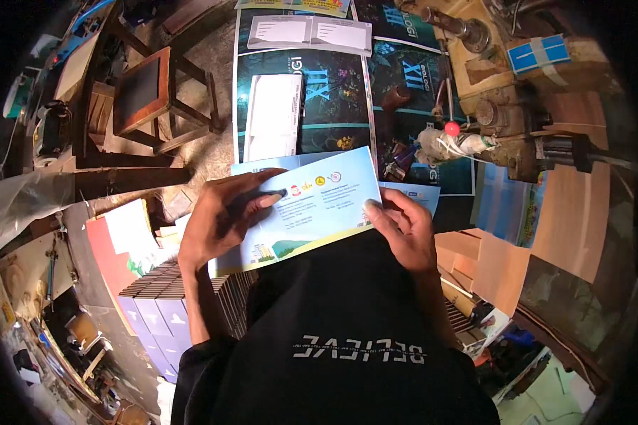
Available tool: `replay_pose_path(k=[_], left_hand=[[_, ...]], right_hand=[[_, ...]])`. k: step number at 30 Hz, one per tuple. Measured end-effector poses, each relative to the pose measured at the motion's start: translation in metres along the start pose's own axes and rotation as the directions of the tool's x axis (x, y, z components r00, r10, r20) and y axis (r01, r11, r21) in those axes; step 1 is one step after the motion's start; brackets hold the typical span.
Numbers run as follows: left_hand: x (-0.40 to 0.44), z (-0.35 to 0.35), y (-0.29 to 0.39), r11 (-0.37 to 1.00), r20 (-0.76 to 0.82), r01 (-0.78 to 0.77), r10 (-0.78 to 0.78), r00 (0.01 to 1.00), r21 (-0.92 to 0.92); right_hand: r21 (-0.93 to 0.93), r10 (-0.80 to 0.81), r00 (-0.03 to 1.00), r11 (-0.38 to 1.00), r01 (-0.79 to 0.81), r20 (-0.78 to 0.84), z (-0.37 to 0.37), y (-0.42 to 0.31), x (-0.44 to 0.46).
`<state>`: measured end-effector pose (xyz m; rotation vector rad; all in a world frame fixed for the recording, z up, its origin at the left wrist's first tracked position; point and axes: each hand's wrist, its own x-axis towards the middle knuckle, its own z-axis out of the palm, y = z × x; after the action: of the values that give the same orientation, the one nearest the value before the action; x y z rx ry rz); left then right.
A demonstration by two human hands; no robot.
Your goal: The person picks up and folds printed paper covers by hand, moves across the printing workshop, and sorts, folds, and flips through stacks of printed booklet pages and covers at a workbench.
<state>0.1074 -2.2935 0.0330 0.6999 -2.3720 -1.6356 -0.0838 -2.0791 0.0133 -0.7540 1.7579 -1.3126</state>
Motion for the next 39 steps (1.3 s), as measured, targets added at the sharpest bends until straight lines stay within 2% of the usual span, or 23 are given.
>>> replay_pose_path(k=[4,7,9,10,12,14,16,17,19,20,22,26,29,31,32,33,34,35,36,37,38,39], left_hand=[[0.003,0.001,0.007,0.997,0.024,0.027,-0.026,0.999,-0.067],[0.003,-0.001,0.005,0.998,0.040,-0.057,0.057,0.998,-0.001],[-0.002,-0.002,0.000,0.999,-0.041,0.029,-0.030,0.999,-0.037],[-0.005,-0.004,-0.002,0.999,-0.043,0.031,-0.033,0.999,-0.036],[-0.014,-0.011,-0.008,0.997,-0.153,-0.029,0.018,0.988,-0.073],[-0.019,-0.019,-0.010,0.999,-0.174,0.024,-0.030,0.984,-0.038],[-0.021,-0.025,-0.010,0.982,-0.128,0.191,-0.190,0.973,-0.005],[-0.022,-0.023,-0.013,0.982,-0.127,0.191,-0.190,0.974,-0.009],[-0.027,-0.015,-0.023,0.992,-0.239,-0.051,0.022,0.971,-0.117],[-0.028,-0.015,-0.025,0.992,-0.237,-0.046,0.017,0.971,-0.120],[-0.025,-0.016,-0.029,0.989,-0.154,0.117,-0.130,0.980,-0.088],[-0.021,-0.007,-0.031,0.996,-0.233,0.010,-0.031,0.972,-0.091],[-0.018,-0.007,-0.038,0.997,-0.242,-0.011,-0.009,0.970,-0.079],[-0.016,-0.011,-0.035,0.995,-0.177,0.093,-0.097,0.979,-0.033],[-0.016,-0.007,-0.042,0.996,-0.175,0.084,-0.089,0.981,-0.036],[-0.017,0.000,-0.055,0.986,-0.218,0.112,-0.137,0.966,-0.122],[-0.016,0.004,-0.062,0.969,-0.256,0.135,-0.187,0.948,-0.207],[-0.009,0.002,-0.045,0.908,-0.168,0.290,-0.350,0.922,-0.301],[-0.011,0.007,-0.052,0.905,-0.161,0.256,-0.324,0.932,-0.340],[-0.011,0.013,-0.067,0.948,-0.243,0.156,-0.226,0.943,-0.276],[-0.004,0.013,-0.065,0.978,-0.319,0.056,-0.120,0.940,-0.202],[0.000,0.010,-0.058,0.988,-0.362,0.147,-0.151,0.920,-0.039]], right_hand=[[0.107,0.112,0.992,0.987,-0.118,0.062,-0.006,-0.012,-0.001],[0.142,0.099,0.995,0.985,-0.097,-0.011,-0.002,-0.011,-0.001],[0.132,0.072,0.995,0.989,-0.062,-0.068,-0.001,-0.007,-0.002],[0.133,0.072,0.995,0.989,-0.063,-0.065,-0.002,-0.008,-0.003],[0.163,0.093,0.990,0.984,-0.075,-0.108,-0.005,-0.010,-0.004],[0.157,0.097,0.988,0.985,-0.078,-0.120,-0.011,-0.007,-0.003],[0.130,0.084,0.988,0.989,-0.067,-0.127,-0.014,-0.005,-0.003],[0.126,0.085,0.988,0.990,-0.069,-0.129,-0.014,-0.005,-0.002],[0.139,0.083,0.986,0.988,-0.063,-0.145,-0.012,-0.004,-0.003],[0.139,0.089,0.986,0.988,-0.069,-0.144,-0.012,-0.002,-0.003],[0.145,0.114,0.976,0.985,-0.088,-0.184,-0.012,0.002,-0.002],[0.150,0.111,0.968,0.986,-0.078,-0.223,-0.012,0.007,0.000],[0.209,0.165,0.952,0.972,-0.112,-0.257,-0.009,0.012,0.003],[0.406,0.254,0.940,0.902,-0.146,-0.228,-0.009,0.015,0.005],[0.401,0.250,0.939,0.905,-0.140,-0.236,-0.009,0.029,0.003],[0.195,0.127,0.976,0.977,-0.093,-0.175,-0.008,0.053,-0.002],[0.087,0.071,0.988,0.994,-0.059,-0.136,-0.003,0.048,0.002],[-0.019,0.014,0.995,1.000,-0.016,-0.097,0.003,0.044,0.005],[0.214,0.156,0.987,0.966,-0.142,-0.049,0.022,0.007,0.016],[0.430,0.277,0.960,0.863,-0.264,0.032,0.035,-0.013,0.026],[0.433,0.270,0.963,0.865,-0.253,0.023,0.038,-0.014,0.034],[0.400,0.171,0.985,0.904,-0.148,-0.021,0.040,-0.014,0.043]])
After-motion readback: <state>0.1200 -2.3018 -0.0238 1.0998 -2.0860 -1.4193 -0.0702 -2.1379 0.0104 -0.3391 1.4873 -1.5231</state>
